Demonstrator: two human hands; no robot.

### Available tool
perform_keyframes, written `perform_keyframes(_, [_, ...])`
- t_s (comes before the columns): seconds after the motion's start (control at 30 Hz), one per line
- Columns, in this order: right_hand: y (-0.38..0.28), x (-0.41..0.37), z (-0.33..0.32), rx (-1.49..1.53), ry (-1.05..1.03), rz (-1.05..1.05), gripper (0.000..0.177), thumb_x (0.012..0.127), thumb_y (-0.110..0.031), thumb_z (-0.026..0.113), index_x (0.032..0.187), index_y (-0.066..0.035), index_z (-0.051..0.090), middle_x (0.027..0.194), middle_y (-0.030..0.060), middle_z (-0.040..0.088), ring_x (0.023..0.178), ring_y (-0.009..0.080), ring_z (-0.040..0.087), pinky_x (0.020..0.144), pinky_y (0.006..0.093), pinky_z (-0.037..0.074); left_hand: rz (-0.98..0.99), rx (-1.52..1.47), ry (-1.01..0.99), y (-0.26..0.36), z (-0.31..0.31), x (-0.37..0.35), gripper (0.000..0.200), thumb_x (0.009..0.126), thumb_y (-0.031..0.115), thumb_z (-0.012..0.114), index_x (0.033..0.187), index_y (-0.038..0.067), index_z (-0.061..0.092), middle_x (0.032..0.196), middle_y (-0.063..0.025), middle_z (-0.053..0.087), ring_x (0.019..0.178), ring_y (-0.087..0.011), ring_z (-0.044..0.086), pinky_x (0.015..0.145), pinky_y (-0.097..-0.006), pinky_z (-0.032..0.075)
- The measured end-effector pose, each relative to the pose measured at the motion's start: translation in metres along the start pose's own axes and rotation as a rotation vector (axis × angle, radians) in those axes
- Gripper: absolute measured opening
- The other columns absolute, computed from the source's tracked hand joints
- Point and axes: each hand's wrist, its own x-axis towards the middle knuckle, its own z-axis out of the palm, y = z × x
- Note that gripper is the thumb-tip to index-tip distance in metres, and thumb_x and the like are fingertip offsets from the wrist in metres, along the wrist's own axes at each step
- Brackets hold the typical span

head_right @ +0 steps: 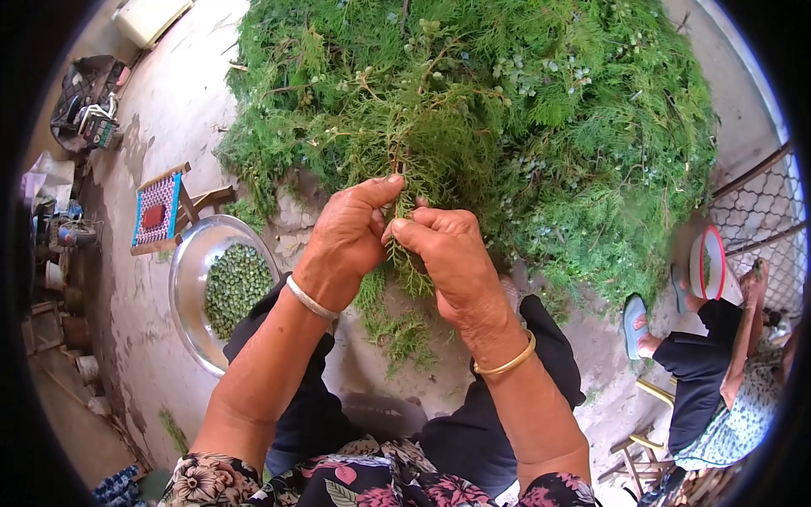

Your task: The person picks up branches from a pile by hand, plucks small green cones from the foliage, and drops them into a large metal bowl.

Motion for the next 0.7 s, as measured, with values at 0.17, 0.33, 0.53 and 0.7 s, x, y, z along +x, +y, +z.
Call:
perform_keyframes(0.17, [-0.011, -0.004, 0.002, -0.043, -0.036, -0.025, 0.015, 0.078, -0.009, 0.059, 0.071, 0.003, 0.066, 0.065, -0.0011, 0.057, 0.063, 0.005, 0.047, 0.06, 0.0215, 0.038, 0.085, 0.159, 0.071, 0.002, 0.001, -0.003, 0.017, 0.079, 0.011, 0.067, 0.067, 0.007, 0.056, 0.065, -0.0017, 0.053, 0.049, -0.0111, 0.046, 0.04, -0.0247, 0.036])
perform_keyframes(0.33, [-0.017, -0.003, -0.007, 0.039, -0.069, 0.037, 0.017, 0.081, -0.01, 0.056, 0.075, 0.005, 0.062, 0.073, 0.0056, 0.061, 0.063, 0.0107, 0.053, 0.063, 0.0249, 0.045, 0.131, 0.171, -0.061, 0.01, 0.007, -0.016, 0.021, 0.082, 0.017, 0.065, 0.069, 0.005, 0.055, 0.06, -0.0029, 0.051, 0.05, -0.0112, 0.049, 0.038, -0.0241, 0.036])
perform_keyframes(0.53, [-0.028, 0.003, -0.03, 0.586, -0.141, 0.082, 0.018, 0.086, -0.012, 0.049, 0.077, 0.003, 0.053, 0.09, 0.026, 0.06, 0.083, 0.036, 0.062, 0.078, 0.045, 0.053, 0.066, 0.128, -0.304, 0.033, -0.005, -0.027, 0.019, 0.09, 0.017, 0.053, 0.08, 0.002, 0.054, 0.065, -0.0061, 0.055, 0.049, -0.0114, 0.052, 0.035, -0.019, 0.036])
perform_keyframes(0.7, [-0.037, -0.003, -0.034, 0.605, -0.163, 0.0, 0.026, 0.09, -0.016, 0.045, 0.075, 0.005, 0.052, 0.095, 0.0332, 0.058, 0.094, 0.0415, 0.059, 0.084, 0.0456, 0.05, 0.133, 0.119, -0.202, 0.051, -0.031, -0.03, 0.017, 0.089, 0.017, 0.056, 0.09, 0.0, 0.058, 0.074, -0.0082, 0.059, 0.052, -0.0089, 0.052, 0.039, -0.0164, 0.037])
